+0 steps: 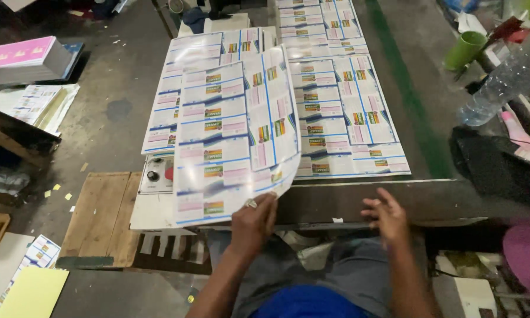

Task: The person repeatedly folds printed sheets of paper in half by hand. They pick up a sheet from a stack on the left, fold it, and place it onto a growing pile on the right side of the table.

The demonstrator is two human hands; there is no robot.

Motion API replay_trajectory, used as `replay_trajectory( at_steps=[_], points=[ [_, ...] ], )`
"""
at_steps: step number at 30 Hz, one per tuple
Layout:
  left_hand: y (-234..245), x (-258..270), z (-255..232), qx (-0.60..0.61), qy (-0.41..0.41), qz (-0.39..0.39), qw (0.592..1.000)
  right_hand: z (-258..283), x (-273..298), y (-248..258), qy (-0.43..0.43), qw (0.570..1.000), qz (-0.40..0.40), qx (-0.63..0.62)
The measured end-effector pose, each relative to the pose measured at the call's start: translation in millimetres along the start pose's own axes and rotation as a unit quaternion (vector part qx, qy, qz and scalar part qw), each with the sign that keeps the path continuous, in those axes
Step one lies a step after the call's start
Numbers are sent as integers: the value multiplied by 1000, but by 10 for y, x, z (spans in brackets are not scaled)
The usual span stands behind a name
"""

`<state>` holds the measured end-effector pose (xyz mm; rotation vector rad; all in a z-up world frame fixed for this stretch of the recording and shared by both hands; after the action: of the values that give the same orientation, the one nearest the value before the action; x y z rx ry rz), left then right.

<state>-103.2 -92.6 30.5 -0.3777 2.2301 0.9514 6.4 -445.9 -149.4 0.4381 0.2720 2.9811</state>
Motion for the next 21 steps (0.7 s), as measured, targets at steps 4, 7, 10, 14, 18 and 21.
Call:
replay_trajectory(
  at_steps=[4,7,10,14,18,21],
  points=[
    [-391,149,-266,85,3,35,996,323,743,-725,3,985,157,75],
    [-707,249,-373,128,51,119,983,-11,878,-1026,185,947,255,60],
    [-799,226,-579,131,26,150,980,-508,761,-1094,231,938,259,-20],
    [-772,118,-634,127,20,233,964,-495,683,-849,-2,954,206,-216],
    [-592,-112,-371,83,-26,137,987,-531,579,-379,-23,962,138,-236],
    [-445,-351,128,10,3,84,996,-726,440,3,-12,969,85,-233]
  ],
)
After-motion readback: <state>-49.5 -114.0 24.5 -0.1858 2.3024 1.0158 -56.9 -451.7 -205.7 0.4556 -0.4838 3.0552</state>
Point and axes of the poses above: each hand's wrist, its own x-axis away from the middle knuckle, its own y-axis out of the back of the hand, z = x × y, the point moved 3 cm from there along -x, towards the middle knuckle, and after that the axes turned 9 degrees about x, right-handed, at the moved point
